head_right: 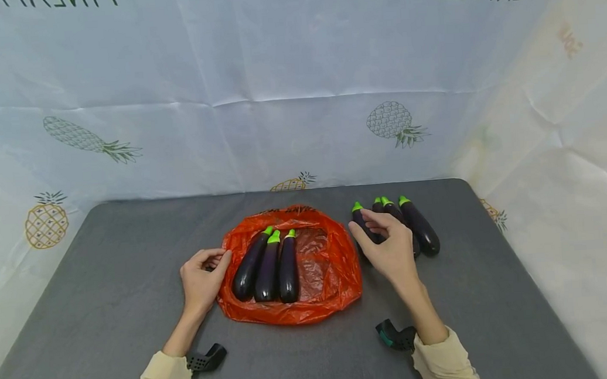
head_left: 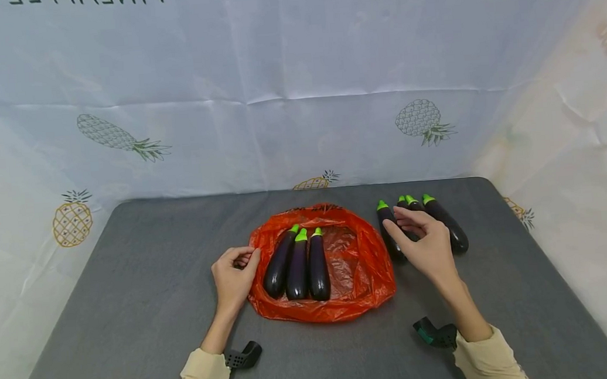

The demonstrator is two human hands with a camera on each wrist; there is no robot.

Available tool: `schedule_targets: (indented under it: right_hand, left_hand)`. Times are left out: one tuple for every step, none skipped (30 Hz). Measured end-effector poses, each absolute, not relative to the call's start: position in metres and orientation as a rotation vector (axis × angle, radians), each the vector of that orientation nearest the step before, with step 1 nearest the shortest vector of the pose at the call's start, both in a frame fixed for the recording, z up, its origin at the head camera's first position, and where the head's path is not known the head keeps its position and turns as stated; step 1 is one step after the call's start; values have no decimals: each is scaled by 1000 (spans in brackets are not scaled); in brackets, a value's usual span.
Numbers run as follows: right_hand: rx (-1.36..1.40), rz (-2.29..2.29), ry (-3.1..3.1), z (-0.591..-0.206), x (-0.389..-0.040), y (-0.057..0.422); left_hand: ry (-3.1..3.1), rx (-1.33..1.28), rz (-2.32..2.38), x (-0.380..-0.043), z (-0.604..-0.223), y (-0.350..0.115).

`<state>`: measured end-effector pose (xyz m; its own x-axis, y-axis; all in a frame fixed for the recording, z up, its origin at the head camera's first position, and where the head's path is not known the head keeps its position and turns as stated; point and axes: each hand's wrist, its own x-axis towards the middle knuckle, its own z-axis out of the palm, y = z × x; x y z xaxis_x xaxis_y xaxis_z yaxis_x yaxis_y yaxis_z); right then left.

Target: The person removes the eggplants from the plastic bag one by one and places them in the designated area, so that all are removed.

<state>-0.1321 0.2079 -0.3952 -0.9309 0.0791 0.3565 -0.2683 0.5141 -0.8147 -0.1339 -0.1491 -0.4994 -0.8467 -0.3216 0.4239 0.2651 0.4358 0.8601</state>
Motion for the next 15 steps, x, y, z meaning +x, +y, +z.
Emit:
schedule_targets:
  right_hand:
    - [162, 1393, -2415, -395, -132, 205]
    - [167, 1395, -2419, -396, -131, 203]
    - [172, 1397, -2425, -396, -131, 200]
    - [175, 1402, -2429, -396, -130, 198]
    - [178, 1411, -2431, -396, -130, 195]
    - [185, 1415, -2434, -397, -130, 193]
    - [194, 1425, -2434, -397, -129, 190]
    - [204, 1437, -2432, -398, -128, 188]
    - [215, 1451, -2430, -398, -128, 185]
    - [226, 1462, -2428, -399, -127, 183]
    - [236, 1467, -2430, -399, -127, 180]
    - [246, 1473, -2432, -400, -126, 177]
    - [254, 1481, -2435, -401, -125, 175]
    - [261, 1480, -2441, -402, -125, 172]
    - [269, 1482, -2448, -402, -124, 170]
  left_hand:
    - [-2152, 47, -1426, -134, -499, -149]
    - [-2154, 48, -1426, -134, -499, -149]
    - [-2155, 47, -1425, -134, -499, -149]
    - [-2157, 46, -1422, -134, -499, -149]
    - [-2160, 46, -1420, -134, -499, -149]
    - [-2160, 44, -1417, -134, -499, -149]
    - [-2161, 44, -1413, -134, -499, -149]
    - [-2162, 44, -1408, -134, -500, -149]
    - [-2162, 43, -1402, -134, -500, -149]
    - [-2162, 44, -1399, -134, -500, -149]
    - [-2163, 45, -1396, -134, -499, -149]
    - [-2161, 44, -1393, -133, -499, -149]
    - [-2162, 45, -1392, -133, -499, -149]
    - [-2161, 46, -1392, -133, -499, -149]
    - [-2161, 46, -1393, -133, -498, -149]
